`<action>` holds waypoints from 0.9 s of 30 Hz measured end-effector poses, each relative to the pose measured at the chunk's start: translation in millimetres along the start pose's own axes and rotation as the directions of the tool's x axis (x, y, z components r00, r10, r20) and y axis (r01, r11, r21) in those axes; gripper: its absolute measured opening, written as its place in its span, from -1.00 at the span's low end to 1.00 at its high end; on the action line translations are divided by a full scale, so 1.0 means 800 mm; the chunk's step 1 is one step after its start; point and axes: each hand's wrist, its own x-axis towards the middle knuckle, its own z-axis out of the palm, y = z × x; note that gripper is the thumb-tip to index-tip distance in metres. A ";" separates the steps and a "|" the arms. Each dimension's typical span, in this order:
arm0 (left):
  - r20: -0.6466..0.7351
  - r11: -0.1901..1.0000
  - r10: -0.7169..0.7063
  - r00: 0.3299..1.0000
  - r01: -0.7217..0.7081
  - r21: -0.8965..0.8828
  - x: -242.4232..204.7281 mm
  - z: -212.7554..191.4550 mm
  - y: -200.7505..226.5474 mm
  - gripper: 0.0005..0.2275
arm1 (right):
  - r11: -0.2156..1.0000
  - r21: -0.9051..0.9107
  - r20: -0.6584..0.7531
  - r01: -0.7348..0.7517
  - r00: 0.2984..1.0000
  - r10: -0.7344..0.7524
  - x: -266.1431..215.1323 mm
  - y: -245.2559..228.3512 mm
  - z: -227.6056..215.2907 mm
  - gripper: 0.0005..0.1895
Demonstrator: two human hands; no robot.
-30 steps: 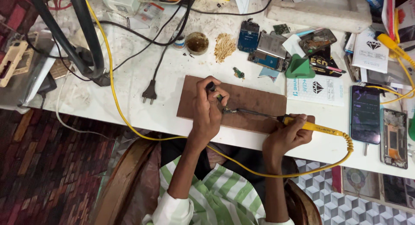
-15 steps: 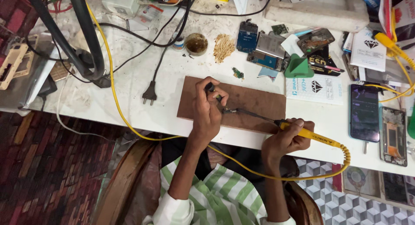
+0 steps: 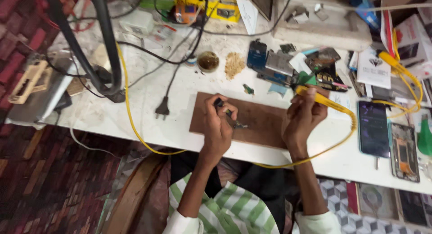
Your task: The person solders a small electronic component on a wooden board using a soldering iron and solder wire. They repeatedly apply heat and solder to the component, occasionally cleaning the iron tip in a small container.
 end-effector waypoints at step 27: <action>-0.018 0.999 -0.027 0.999 0.027 0.021 0.001 -0.002 0.012 -0.83 | 0.856 -0.513 0.556 0.068 0.785 0.271 0.044 0.035 0.112 -0.74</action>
